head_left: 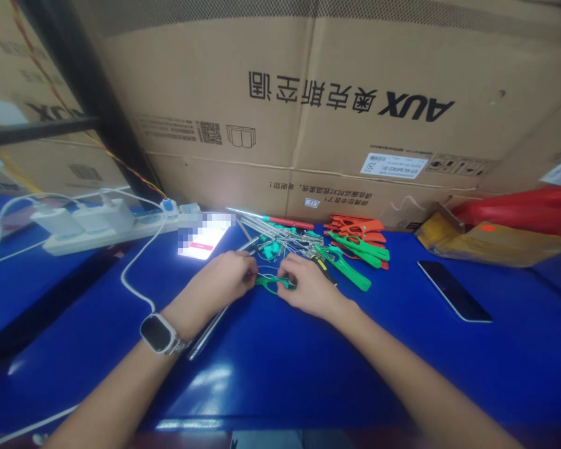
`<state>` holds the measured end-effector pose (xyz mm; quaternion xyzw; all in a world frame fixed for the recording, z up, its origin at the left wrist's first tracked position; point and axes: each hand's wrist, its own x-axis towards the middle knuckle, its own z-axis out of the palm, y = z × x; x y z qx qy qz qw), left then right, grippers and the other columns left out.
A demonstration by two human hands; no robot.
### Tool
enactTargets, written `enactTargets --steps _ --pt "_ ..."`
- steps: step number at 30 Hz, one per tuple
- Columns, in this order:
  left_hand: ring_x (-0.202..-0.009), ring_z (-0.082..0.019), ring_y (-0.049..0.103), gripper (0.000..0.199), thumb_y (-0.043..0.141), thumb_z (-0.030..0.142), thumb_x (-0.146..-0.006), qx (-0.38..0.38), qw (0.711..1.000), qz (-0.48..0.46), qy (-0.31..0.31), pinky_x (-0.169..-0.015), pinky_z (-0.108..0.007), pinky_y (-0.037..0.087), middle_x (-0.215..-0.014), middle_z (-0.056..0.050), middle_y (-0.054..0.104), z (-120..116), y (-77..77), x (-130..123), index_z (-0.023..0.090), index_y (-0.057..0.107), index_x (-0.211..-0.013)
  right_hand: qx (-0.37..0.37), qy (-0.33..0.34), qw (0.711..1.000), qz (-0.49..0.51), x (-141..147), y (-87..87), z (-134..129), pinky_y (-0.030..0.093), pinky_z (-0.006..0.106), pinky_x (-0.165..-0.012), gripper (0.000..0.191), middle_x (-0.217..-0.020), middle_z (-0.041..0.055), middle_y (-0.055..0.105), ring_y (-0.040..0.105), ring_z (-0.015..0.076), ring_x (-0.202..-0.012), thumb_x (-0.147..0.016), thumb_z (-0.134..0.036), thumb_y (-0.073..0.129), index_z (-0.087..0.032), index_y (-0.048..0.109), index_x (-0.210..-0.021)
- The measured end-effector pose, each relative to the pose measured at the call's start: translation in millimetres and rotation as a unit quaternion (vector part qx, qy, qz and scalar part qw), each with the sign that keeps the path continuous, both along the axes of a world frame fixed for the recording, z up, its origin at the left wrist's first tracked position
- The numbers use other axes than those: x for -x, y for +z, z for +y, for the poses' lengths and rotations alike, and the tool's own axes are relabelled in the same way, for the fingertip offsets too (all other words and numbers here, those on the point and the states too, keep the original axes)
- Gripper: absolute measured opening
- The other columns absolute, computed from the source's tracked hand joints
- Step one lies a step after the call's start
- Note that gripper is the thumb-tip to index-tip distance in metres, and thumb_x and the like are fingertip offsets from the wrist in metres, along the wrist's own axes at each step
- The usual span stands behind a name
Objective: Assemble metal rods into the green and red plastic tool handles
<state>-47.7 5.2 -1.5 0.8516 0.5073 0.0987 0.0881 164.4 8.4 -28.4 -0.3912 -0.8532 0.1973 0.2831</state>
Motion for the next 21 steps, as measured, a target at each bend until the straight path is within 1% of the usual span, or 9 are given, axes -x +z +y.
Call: enactTargets --steps 5,11,18,21 --pt "-0.065 -0.015 0.060 0.013 0.057 0.009 -0.081 -0.009 0.999 -0.039 -0.006 -0.063 -0.026 0.043 -0.076 -0.003 0.068 1.7 -2.4 4.0 0.017 0.067 -0.080 -0.006 -0.004 1.000 0.006 0.4 -0.6 -0.9 0.039 0.024 -0.062 0.010 -0.084 -0.0013 0.052 0.049 0.0102 -0.065 -0.076 -0.012 0.061 -0.020 0.056 -0.079" --pt "-0.064 -0.015 0.061 0.014 0.057 0.007 -0.078 -0.007 0.998 -0.064 -0.014 -0.062 -0.024 0.043 -0.074 -0.002 0.068 4.5 -6.2 5.2 0.017 0.066 -0.077 -0.016 0.012 1.000 0.000 -0.1 -2.6 -1.2 0.040 0.024 -0.064 0.010 -0.086 -0.0004 0.052 0.049 0.0108 -0.066 -0.078 -0.012 0.060 -0.020 0.054 -0.078" --pt "-0.064 -0.015 0.062 0.013 0.057 0.006 -0.076 -0.011 0.997 -0.082 0.000 -0.063 -0.024 0.043 -0.073 -0.002 0.068 5.1 -8.4 2.6 0.017 0.065 -0.075 -0.026 0.021 0.999 -0.018 -0.8 1.4 -2.7 0.042 0.025 -0.067 0.009 -0.095 0.0019 0.054 0.051 0.0115 -0.069 -0.081 -0.013 0.056 -0.021 0.052 -0.082" --pt "-0.064 -0.015 0.062 0.013 0.057 0.007 -0.077 -0.013 0.996 -0.088 0.006 -0.062 -0.024 0.043 -0.072 -0.002 0.068 5.9 -11.1 3.0 0.018 0.064 -0.075 -0.036 0.020 0.999 -0.031 -0.5 2.2 -3.2 0.042 0.026 -0.068 0.008 -0.094 0.0023 0.054 0.052 0.0128 -0.071 -0.083 -0.014 0.055 -0.021 0.052 -0.084"
